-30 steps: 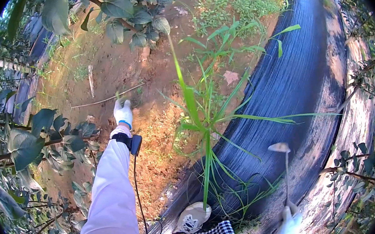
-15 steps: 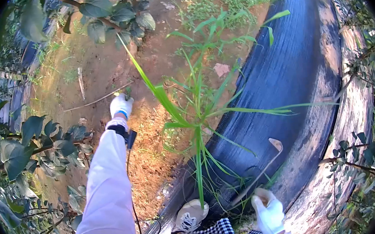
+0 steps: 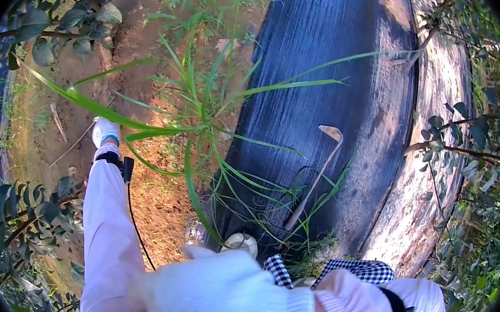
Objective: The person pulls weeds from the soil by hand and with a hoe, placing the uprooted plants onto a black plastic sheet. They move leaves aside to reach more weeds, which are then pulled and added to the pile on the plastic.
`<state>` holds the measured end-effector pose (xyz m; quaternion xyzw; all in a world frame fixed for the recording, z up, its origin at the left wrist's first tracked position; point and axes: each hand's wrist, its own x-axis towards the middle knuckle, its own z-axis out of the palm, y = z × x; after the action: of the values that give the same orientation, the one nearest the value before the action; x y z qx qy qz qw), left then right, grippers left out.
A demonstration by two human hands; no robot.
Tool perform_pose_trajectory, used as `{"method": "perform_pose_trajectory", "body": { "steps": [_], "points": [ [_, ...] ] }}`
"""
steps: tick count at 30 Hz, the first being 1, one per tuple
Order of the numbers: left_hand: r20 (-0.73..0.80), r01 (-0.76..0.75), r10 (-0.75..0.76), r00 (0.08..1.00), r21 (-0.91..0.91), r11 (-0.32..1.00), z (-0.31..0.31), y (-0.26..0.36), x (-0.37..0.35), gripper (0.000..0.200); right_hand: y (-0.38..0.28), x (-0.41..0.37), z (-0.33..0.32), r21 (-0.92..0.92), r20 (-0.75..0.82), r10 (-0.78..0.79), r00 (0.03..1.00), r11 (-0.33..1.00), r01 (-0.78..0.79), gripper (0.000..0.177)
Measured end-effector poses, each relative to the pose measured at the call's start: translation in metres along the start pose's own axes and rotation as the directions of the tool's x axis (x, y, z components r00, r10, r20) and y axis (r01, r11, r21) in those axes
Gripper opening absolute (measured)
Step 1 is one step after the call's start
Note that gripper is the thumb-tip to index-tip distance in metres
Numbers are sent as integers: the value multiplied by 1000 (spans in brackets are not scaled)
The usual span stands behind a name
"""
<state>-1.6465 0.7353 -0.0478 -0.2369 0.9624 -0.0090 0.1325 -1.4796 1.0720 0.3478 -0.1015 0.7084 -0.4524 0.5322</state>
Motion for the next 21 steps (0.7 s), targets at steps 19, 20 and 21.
{"method": "perform_pose_trajectory", "body": {
  "steps": [19, 20, 21],
  "points": [
    [-150, -473, 449, 881, -258, 842, 20, -1, -74, 42, 37, -7, 7, 71, -87, -222, 971, 971, 228, 70],
    [-154, -452, 433, 888, -455, 767, 34, -4, -57, 39, 45, -10, 7, 81, -106, -227, 968, 968, 236, 65],
    [-162, -440, 419, 894, -499, 747, 47, -14, -48, 32, 55, -16, 5, 98, -118, -216, 969, 969, 228, 61]
  ]
}}
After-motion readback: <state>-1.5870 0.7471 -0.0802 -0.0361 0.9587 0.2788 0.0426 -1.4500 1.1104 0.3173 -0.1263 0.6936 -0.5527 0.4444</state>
